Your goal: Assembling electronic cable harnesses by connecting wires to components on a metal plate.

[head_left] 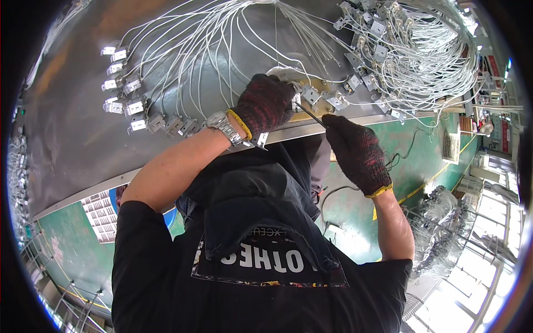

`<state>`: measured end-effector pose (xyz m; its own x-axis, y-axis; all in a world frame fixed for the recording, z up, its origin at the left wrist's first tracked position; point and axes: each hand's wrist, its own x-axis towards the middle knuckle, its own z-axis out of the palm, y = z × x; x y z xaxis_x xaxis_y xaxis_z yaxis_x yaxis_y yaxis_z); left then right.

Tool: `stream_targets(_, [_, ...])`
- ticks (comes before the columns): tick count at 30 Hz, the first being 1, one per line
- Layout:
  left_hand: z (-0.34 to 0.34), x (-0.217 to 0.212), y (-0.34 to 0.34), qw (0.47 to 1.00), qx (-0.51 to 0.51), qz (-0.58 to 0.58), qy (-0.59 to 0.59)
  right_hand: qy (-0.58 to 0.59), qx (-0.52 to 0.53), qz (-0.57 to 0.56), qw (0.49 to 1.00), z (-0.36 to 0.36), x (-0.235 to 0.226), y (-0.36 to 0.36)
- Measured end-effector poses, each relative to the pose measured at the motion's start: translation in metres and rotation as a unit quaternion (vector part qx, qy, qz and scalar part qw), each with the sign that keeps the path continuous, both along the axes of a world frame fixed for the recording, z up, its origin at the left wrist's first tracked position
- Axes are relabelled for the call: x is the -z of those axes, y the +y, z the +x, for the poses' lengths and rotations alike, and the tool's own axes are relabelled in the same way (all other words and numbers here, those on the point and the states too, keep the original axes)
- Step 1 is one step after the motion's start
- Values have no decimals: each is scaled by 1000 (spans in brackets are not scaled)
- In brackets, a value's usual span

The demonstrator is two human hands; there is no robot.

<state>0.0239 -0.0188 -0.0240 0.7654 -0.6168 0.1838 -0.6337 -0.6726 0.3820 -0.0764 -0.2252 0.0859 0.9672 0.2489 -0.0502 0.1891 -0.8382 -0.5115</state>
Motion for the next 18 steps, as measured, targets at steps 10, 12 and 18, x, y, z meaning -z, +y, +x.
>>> stream_targets(10, [-2,0,4,1000,-1,2,-12,-55,11,-111,992,2,-9,10])
stream_targets(12, [-1,-1,4,1000,4,1,-6,-64,3,-109,992,1,-7,9])
stream_targets(18, [-3,-4,7,1000,10,-22,-13,-99,-32,-185,977,-2,-15,19])
